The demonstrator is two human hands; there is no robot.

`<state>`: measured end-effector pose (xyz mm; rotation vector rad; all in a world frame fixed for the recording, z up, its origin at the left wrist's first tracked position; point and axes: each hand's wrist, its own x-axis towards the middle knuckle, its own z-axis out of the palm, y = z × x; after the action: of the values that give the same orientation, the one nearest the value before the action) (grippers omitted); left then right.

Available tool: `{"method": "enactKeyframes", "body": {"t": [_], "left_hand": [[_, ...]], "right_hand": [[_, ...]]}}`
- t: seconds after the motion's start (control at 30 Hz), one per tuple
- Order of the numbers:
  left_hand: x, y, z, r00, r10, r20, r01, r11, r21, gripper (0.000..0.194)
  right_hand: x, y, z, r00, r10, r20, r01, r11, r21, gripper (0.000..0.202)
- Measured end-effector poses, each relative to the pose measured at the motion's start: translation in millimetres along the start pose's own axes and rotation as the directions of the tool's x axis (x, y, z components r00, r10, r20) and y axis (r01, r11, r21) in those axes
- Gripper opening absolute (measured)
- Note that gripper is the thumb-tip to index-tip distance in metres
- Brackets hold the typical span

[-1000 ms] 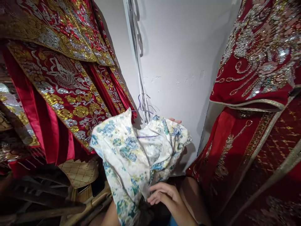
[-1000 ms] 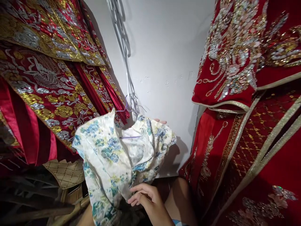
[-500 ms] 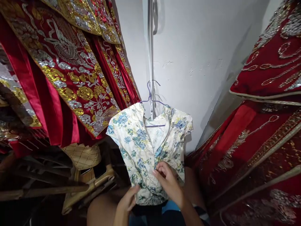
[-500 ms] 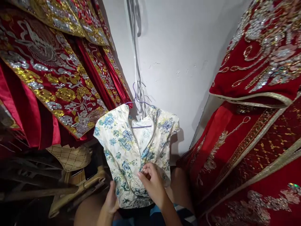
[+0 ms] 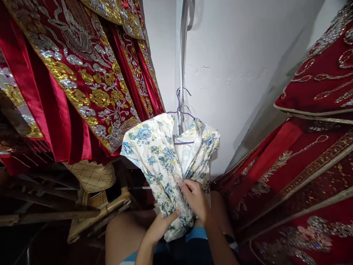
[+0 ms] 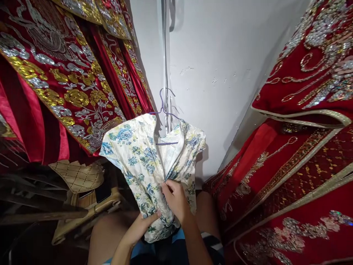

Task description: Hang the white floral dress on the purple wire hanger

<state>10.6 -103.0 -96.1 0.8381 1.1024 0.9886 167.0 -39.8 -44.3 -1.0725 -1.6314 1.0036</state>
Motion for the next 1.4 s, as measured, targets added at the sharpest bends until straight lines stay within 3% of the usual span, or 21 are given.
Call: {"method": "enactKeyframes", "body": {"t": [0.07, 0.1, 0.13, 0.17, 0.23, 0.27, 0.3, 0.4, 0.47, 0.6, 0.7, 0.77, 0.9, 1.03, 1.13, 1.2, 1.27, 1.4], "left_hand": [[6, -1, -3.2, 0.99, 0.086, -0.115, -0.081, 0.996, 0.042, 0.067], [9, 0, -5.2, 0.965, 0.158, -0.21, -0.145, 0.987, 0.073, 0.064], [12, 1, -7.1, 0.911, 0.25, -0.329, -0.226, 0.968, 0.109, 0.061], [13, 4, -8.1, 0.818, 0.353, -0.454, -0.316, 0.935, 0.158, 0.06], [11, 12, -6.0, 0.572, 0.554, -0.605, -0.466, 0.827, 0.317, 0.055], [9, 17, -2.3, 0.485, 0.649, -0.586, -0.505, 0.755, 0.418, 0.05], [6, 23, 3.0, 0.457, 0.733, -0.504, -0.526, 0.68, 0.511, 0.045], [4, 38, 23.8, 0.572, 0.81, -0.13, -0.586, 0.514, 0.626, 0.031], [8, 43, 35.9, 0.595, 0.803, -0.03, -0.627, 0.487, 0.608, 0.028], [23, 45, 47.7, 0.599, 0.8, -0.02, -0.654, 0.503, 0.565, 0.013], [31, 44, 49.9, 0.61, 0.792, 0.007, -0.645, 0.491, 0.585, 0.01], [34, 42, 50.4, 0.613, 0.79, 0.004, -0.625, 0.481, 0.615, 0.014], [34, 38, 50.7, 0.647, 0.761, -0.055, -0.59, 0.545, 0.596, 0.015], [29, 35, 52.6, 0.689, 0.717, -0.104, -0.582, 0.633, 0.51, 0.013], [23, 35, 54.7, 0.734, 0.672, -0.099, -0.563, 0.683, 0.465, 0.014], [18, 36, 55.7, 0.747, 0.659, -0.086, -0.554, 0.689, 0.467, 0.016], [14, 38, 56.0, 0.748, 0.659, -0.079, -0.555, 0.686, 0.47, 0.017], [10, 41, 55.2, 0.756, 0.649, -0.087, -0.544, 0.697, 0.467, 0.018]], "right_hand": [[-7, 1, -4, 1.0, 0.004, -0.018, -0.004, 1.0, 0.015, 0.041], [-10, 1, -6, 1.0, -0.001, -0.022, 0.001, 1.0, 0.013, 0.04], [-12, 0, -8, 1.0, -0.01, -0.021, 0.01, 1.0, 0.008, 0.039], [-13, -1, -10, 1.0, -0.021, -0.02, 0.021, 1.0, 0.007, 0.038], [-15, -4, -12, 0.999, -0.032, -0.02, 0.032, 0.999, 0.03, 0.036], [-15, -5, -11, 0.999, -0.031, -0.019, 0.032, 0.998, 0.05, 0.035], [-16, -7, -9, 0.999, -0.031, -0.014, 0.032, 0.997, 0.075, 0.034], [-19, -12, 0, 1.0, -0.026, 0.013, 0.023, 0.985, 0.171, 0.031], [-21, -15, 4, 0.999, -0.005, 0.035, -0.003, 0.971, 0.24, 0.029], [-10, -22, -2, 0.977, 0.154, 0.148, -0.202, 0.888, 0.413, 0.035], [21, -30, -19, 0.932, 0.302, 0.203, -0.363, 0.734, 0.575, 0.031], [42, -36, -32, 0.922, 0.346, 0.175, -0.378, 0.707, 0.597, 0.029], [51, -42, -46, 0.942, 0.286, 0.174, -0.335, 0.838, 0.431, 0.025], [13, -26, -26, 0.989, 0.034, 0.142, -0.067, 0.969, 0.237, 0.022], [-12, -5, -5, 0.996, -0.026, -0.084, 0.041, 0.981, 0.189, 0.013], [-18, 7, 4, 0.971, -0.02, -0.24, 0.071, 0.976, 0.208, 0.014], [-20, 13, 6, 0.96, -0.012, -0.281, 0.081, 0.968, 0.238, 0.018], [-19, 13, 4, 0.971, -0.003, -0.24, 0.065, 0.966, 0.25, 0.019]]}}
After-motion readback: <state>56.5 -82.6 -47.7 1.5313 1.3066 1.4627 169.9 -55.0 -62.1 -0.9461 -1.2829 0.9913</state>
